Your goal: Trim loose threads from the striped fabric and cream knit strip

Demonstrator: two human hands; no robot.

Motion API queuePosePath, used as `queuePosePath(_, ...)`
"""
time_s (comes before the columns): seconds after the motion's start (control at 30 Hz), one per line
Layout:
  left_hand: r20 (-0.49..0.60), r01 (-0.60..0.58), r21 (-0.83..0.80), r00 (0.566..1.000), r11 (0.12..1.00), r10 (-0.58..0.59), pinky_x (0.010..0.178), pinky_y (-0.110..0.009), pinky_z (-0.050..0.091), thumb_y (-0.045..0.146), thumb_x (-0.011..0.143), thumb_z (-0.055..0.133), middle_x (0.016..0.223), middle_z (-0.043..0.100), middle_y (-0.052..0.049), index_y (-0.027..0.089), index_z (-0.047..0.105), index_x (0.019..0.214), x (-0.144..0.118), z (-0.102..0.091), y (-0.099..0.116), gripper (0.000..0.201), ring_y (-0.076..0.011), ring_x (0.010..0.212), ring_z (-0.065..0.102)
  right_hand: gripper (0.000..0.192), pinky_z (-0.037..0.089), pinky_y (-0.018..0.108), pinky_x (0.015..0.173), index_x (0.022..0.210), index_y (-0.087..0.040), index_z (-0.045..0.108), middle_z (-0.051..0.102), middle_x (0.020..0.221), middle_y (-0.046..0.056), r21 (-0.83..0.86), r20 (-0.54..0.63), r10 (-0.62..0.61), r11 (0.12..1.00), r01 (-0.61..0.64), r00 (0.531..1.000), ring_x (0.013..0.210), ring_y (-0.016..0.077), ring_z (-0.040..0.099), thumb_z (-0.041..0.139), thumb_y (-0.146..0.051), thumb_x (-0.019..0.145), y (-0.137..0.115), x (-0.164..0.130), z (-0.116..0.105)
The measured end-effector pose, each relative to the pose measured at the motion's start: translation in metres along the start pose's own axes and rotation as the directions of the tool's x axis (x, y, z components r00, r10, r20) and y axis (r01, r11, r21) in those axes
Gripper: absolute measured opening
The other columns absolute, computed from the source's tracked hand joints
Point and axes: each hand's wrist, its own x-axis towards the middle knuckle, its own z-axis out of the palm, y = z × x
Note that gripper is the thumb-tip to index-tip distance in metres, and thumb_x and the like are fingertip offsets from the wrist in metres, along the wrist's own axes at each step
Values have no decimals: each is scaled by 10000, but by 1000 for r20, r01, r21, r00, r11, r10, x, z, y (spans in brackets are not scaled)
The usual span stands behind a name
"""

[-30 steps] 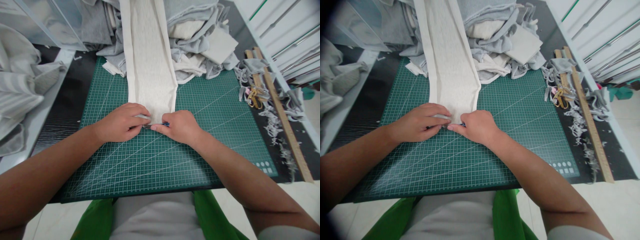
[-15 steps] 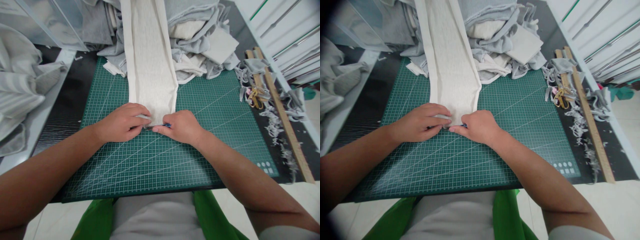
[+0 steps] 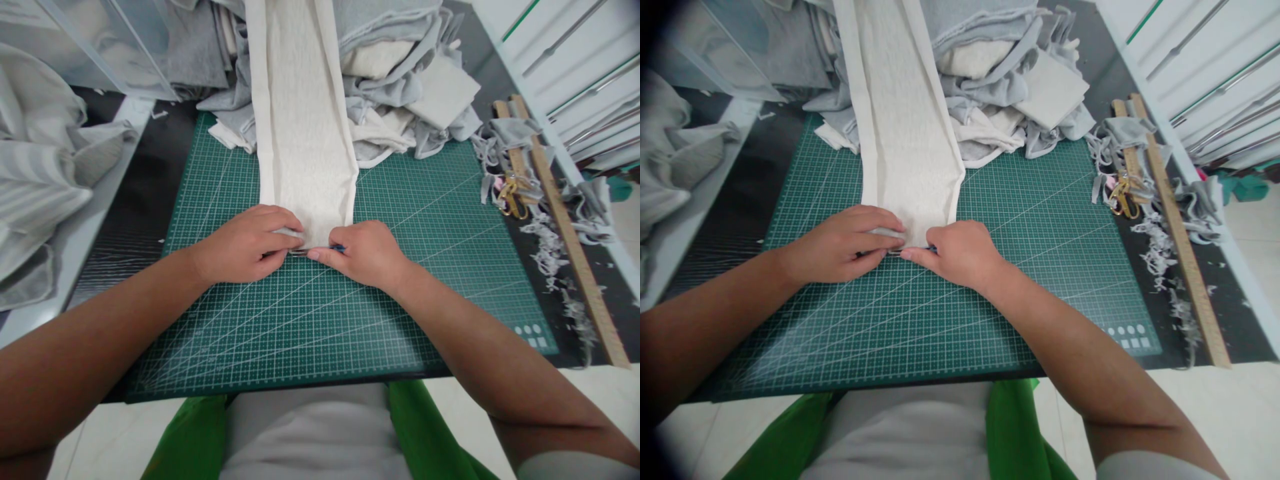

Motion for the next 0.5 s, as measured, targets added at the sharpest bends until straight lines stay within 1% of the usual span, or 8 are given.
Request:
queuePosePath(0.2, 12, 21, -4, 1000, 1000, -21, 953, -430, 488, 158, 848, 539, 1171, 643, -81, 202, 676, 1052, 0, 0, 0, 250, -223, 1111, 588, 731, 235, 278, 584, 704, -185, 686, 634, 610, 34, 23, -6, 5, 1000, -5, 1000, 602, 148, 541, 269, -765, 862, 1, -1, 1)
queuePosePath(0.5, 8, 16, -3, 1000, 1000, -16, 959, -428, 481, 148, 853, 533, 1166, 644, -86, 190, 679, 1046, 0, -1, 1, 245, -225, 1112, 586, 733, 234, 280, 583, 690, -183, 682, 629, 602, 33, 35, -19, -3, 999, 4, 1000, 590, 143, 533, 267, -761, 865, 2, -2, 2)
